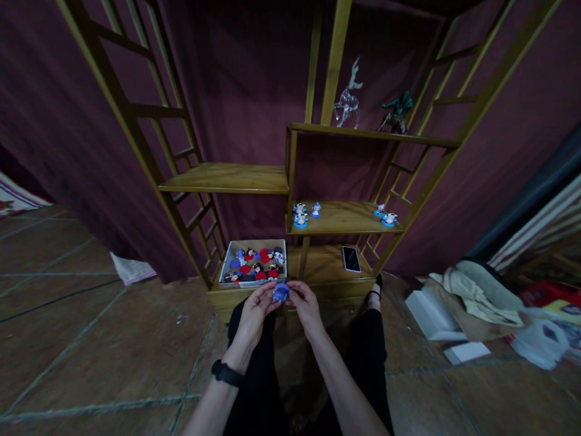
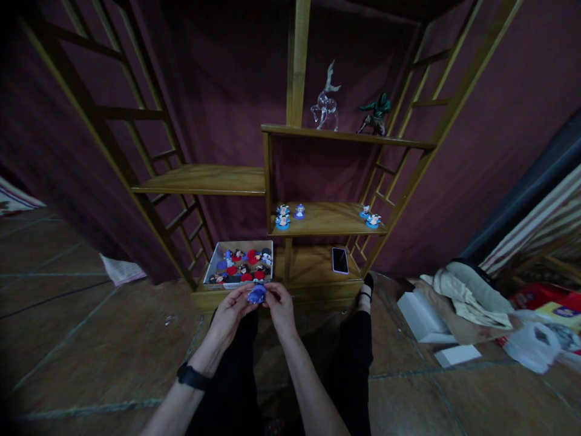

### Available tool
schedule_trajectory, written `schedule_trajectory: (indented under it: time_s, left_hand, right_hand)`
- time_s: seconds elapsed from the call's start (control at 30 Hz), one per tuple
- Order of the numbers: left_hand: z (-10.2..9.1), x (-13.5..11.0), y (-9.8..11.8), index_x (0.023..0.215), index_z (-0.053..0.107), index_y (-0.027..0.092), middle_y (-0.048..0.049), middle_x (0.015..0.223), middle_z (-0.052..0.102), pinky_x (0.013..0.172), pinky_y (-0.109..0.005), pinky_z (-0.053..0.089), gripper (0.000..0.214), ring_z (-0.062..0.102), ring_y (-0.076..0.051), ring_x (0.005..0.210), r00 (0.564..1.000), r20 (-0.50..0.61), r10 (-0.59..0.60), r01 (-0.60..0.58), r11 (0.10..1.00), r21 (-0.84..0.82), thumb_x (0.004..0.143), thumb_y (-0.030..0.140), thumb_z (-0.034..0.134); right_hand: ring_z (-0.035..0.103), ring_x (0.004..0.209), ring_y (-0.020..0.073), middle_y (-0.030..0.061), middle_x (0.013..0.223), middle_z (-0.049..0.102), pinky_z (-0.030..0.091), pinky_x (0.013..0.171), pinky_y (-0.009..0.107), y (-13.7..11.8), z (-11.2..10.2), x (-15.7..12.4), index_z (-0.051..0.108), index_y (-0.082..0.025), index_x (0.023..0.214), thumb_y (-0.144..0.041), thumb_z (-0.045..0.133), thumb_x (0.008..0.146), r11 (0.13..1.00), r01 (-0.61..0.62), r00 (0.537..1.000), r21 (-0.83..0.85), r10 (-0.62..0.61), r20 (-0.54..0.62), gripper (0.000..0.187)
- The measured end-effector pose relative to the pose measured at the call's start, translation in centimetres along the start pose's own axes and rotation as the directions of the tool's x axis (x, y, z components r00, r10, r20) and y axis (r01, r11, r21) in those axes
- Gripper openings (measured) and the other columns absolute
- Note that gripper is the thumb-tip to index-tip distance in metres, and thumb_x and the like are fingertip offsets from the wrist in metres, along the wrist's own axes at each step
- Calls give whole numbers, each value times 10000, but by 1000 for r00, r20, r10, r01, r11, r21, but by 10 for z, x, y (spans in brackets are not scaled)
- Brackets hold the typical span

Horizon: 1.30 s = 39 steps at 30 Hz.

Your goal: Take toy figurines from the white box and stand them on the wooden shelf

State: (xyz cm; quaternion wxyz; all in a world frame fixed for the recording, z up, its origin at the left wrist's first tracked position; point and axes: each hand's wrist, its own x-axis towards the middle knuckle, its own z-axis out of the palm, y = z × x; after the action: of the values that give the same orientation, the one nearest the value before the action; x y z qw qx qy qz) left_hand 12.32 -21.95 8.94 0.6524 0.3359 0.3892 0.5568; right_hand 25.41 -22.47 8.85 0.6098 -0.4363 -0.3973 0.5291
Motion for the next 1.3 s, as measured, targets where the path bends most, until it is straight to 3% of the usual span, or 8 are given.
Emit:
schedule_trajectory:
  time_s: [0.2, 0.47, 0.77, 1.0, 1.3]
  left_hand:
    - [-3, 4, -2, 940, 645, 124, -91, 850, 684, 630, -254, 521, 274, 644, -147, 672, 996, -9, -90, 90, 996, 11, 690, 234, 666]
    - [-8, 7, -4, 817, 605, 122, -70, 748, 683, 638, -253, 543, 132, 655, -142, 645, 971, -67, -228, 216, 965, -146, 692, 114, 649]
    - [-5, 6, -5, 852, 597, 132, -60, 762, 679, 637, -237, 545, 155, 654, -138, 666, 972, -110, -207, 180, 960, -215, 713, 69, 619]
    - [-3, 4, -4, 828, 608, 110, -80, 749, 680, 708, -276, 543, 114, 656, -148, 684, 978, -75, -194, 176, 965, -194, 721, 135, 639]
    - [1, 3, 0, 894, 631, 116, -81, 782, 686, 691, -252, 536, 221, 653, -145, 712, 982, 24, -187, 188, 979, -77, 692, 191, 684]
  right_hand:
    - [577, 706, 149, 18, 818, 642, 472, 575, 238, 2, -1, 2, 636, -197, 866, -360, 629, 673, 999, -30, 999, 21, 30, 12, 253]
    - [560, 615, 116, 7, 722, 629, 464, 579, 240, 5, -4, -1, 645, -188, 881, -388, 651, 660, 989, -120, 993, 88, 118, 26, 298]
    - [580, 799, 156, 33, 904, 632, 479, 621, 238, 12, -3, -4, 631, -191, 943, -341, 694, 618, 991, -124, 991, 55, 120, 60, 363]
    - [583, 746, 153, 30, 849, 638, 477, 617, 248, 12, -4, -2, 622, -189, 934, -393, 678, 634, 990, -139, 989, 33, 137, 50, 367]
    - [578, 698, 142, 19, 812, 636, 458, 585, 236, 11, -7, 0, 614, -196, 901, -416, 642, 674, 997, -80, 994, -2, 80, 75, 318]
